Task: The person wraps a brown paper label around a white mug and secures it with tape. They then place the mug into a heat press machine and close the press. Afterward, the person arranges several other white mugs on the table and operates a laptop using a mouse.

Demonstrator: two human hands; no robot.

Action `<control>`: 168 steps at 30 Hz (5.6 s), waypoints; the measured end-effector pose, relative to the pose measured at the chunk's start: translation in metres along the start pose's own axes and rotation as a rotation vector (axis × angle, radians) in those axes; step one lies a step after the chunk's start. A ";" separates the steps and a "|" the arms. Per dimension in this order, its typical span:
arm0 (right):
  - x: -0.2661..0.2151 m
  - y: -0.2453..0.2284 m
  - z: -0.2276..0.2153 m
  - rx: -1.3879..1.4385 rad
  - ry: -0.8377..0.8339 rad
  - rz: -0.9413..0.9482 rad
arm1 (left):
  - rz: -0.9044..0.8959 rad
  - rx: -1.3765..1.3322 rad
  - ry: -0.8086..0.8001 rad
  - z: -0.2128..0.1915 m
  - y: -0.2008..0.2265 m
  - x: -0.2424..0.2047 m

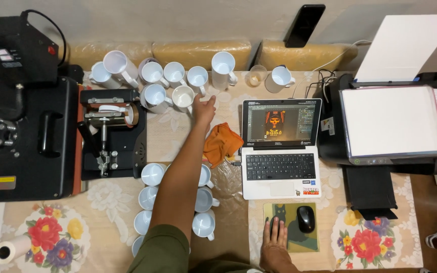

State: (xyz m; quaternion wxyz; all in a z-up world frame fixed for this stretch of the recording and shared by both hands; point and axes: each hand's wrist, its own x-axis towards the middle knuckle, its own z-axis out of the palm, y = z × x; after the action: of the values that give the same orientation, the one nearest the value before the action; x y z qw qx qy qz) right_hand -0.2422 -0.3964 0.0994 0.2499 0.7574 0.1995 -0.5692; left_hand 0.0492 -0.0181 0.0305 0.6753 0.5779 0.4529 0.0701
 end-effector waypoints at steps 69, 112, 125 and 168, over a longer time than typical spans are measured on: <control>0.086 0.161 0.127 0.699 0.873 -0.509 | 0.479 0.477 -0.030 -0.064 -0.201 -0.398; 0.103 0.109 0.109 0.438 0.555 -0.251 | 0.187 0.576 -0.080 -0.057 -0.302 -0.313; 0.116 0.023 0.143 0.487 0.723 -0.065 | 0.316 0.485 -0.235 -0.069 -0.286 -0.301; 0.095 0.044 0.144 0.750 0.599 -0.211 | 0.021 0.896 -0.112 -0.180 -0.089 -0.047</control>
State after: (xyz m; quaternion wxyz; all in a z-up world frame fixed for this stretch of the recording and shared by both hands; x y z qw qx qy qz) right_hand -0.3004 -0.5166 -0.0183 -0.1674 0.9013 0.1198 -0.3812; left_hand -0.1410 0.0531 -0.0058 0.3811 0.8208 0.3954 -0.1575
